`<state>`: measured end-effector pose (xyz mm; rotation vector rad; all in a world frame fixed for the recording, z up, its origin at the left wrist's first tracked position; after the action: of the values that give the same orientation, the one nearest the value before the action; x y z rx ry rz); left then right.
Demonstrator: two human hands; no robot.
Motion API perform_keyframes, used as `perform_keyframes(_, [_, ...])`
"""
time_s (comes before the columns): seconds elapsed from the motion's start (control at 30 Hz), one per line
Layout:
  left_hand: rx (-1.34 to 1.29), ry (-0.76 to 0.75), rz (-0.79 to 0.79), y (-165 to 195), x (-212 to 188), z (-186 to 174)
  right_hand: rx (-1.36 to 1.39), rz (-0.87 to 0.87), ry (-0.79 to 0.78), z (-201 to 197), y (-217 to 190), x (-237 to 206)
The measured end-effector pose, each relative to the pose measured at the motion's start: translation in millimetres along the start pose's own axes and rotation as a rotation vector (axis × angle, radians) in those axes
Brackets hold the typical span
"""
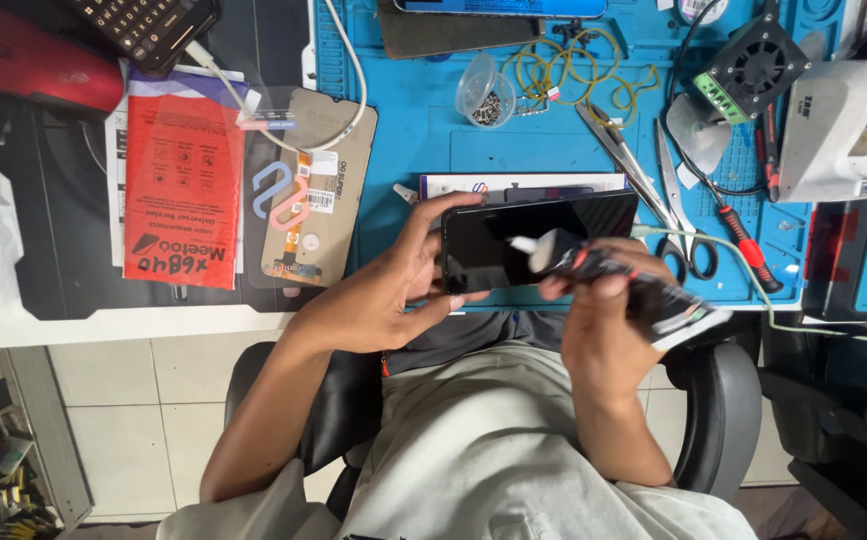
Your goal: The person holds a smartphone on a repair mat and squeezes adhesive from a tube along the edge of the phone's screen, rotating the phone to reach all sides. They then set the phone down, use another phone, pick the phone back up, press along its edges, and wipe the screen with a tissue.
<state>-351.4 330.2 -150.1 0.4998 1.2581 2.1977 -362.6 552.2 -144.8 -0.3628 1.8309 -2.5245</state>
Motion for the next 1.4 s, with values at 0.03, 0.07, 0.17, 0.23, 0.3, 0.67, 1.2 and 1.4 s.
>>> perform_keyframes(0.03, [0.008,0.003,-0.019,1,-1,1,-0.013,-0.016,-0.041,7,-2,-1])
perform_keyframes(0.07, [0.017,0.006,-0.038,1,-1,1,0.019,0.019,-0.032,12,-3,-3])
perform_keyframes(0.17, [0.049,0.004,-0.058,3,-1,2,0.057,0.089,-0.038,26,-7,-10])
perform_keyframes(0.23, [0.064,0.004,-0.052,4,-2,2,0.011,0.092,-0.092,33,-9,-12])
perform_keyframes(0.3, [0.08,0.007,-0.055,3,-3,3,0.005,0.06,-0.093,39,-10,-14])
perform_keyframes(0.67, [0.141,0.005,-0.043,3,-5,4,-0.794,-0.079,-0.186,59,-32,-8])
perform_keyframes(1.2, [0.167,0.012,-0.056,4,-5,4,-0.74,-0.14,-0.147,65,-28,2])
perform_keyframes(1.4, [0.184,0.03,-0.14,2,-8,5,-0.816,-0.124,-0.25,67,-39,3])
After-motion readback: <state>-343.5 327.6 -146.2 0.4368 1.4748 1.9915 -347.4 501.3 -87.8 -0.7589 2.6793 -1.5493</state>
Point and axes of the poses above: each hand's wrist, its own x-axis towards the middle knuckle, its own z-axis out of the palm, y = z × x, the point moved 4 cm from there along x, towards the middle knuckle, and after that the axes turned 8 degrees about -y, right-handed, at the moved point
